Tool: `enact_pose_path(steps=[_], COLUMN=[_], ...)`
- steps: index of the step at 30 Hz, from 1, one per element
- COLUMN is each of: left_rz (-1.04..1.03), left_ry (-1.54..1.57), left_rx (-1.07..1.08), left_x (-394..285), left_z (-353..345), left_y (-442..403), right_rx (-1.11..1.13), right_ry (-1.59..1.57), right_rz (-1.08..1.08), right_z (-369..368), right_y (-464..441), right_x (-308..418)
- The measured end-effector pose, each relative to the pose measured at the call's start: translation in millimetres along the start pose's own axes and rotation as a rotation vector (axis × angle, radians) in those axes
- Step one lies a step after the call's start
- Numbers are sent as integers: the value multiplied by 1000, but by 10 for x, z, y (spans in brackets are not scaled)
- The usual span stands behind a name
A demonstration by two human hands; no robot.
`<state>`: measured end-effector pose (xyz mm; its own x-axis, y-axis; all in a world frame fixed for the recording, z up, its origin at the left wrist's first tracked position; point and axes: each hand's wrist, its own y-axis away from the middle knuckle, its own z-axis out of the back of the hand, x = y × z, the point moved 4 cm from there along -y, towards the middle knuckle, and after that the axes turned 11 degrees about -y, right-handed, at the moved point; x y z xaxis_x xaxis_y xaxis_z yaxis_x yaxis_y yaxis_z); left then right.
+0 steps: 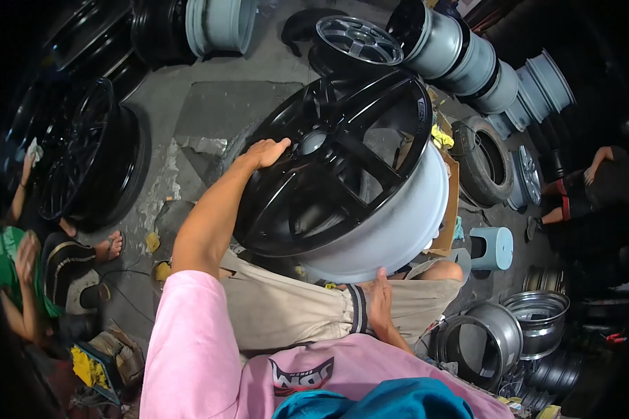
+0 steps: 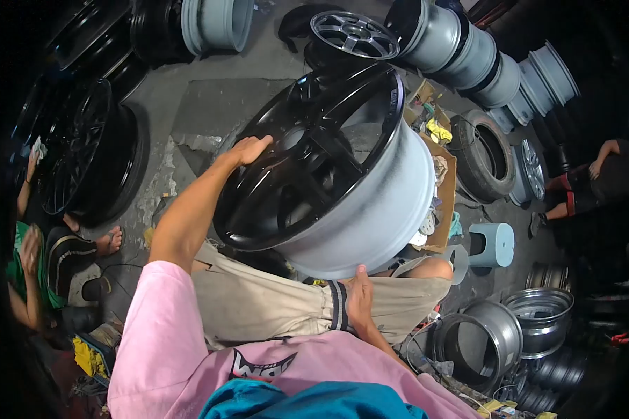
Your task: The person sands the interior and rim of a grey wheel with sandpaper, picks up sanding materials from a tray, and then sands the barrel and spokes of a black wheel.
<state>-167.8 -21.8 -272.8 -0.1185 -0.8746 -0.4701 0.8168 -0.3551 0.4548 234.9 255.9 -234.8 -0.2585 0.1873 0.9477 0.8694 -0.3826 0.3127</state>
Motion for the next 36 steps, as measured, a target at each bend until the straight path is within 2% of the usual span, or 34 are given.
enact_pose_path(steps=[2,5,10,13,15,17,19,21,22,24,25,28,30,33,34,36], left_rz=[37,35,69,55,98,113,167,136,136,119,125,135,124,116,106,206], left_ry=[4,11,37,129,124,184,233,255,247,347,338,335,325,366,363,372], left_rx=[-14,10,0,41,27,-10,-12,-13,14,119,14,56,2,-28,-28,-67], left_x=[29,-93,-88,-210,-299,-427,-493,-486,-542,-392,-385,-400,-438,-443,-403,-124], left_z=[-13,48,-75,-91,-146,-213,-215,-144,-122,-247,-271,-175,-93,-13,-45,-140], left_y=[-7,179,422,817,1042,1193,1192,1163,1187,1103,1113,1168,1224,1298,1267,1094], right_rx=[-63,-90,-94,-63,-140,-111,-67,-85,-103,88,-14,17,28,-278,-283,-566], right_ry=[-67,33,122,79,-77,-68,-47,-461,-468,-908,-967,-1149,-1151,-743,-745,245], right_rz=[15,-62,53,174,122,84,44,-28,-39,-100,-87,-36,1,176,185,632], right_z=[-47,134,218,471,599,724,527,385,409,392,313,267,273,310,366,486], right_y=[5,-27,-90,-598,-1107,-1676,-1837,-1834,-1815,-1746,-1598,-1433,-1426,-1431,-1461,-1489], right_x=[9,-10,837,1256,1329,1296,1357,1354,1273,1129,1133,967,937,1008,1003,1208])
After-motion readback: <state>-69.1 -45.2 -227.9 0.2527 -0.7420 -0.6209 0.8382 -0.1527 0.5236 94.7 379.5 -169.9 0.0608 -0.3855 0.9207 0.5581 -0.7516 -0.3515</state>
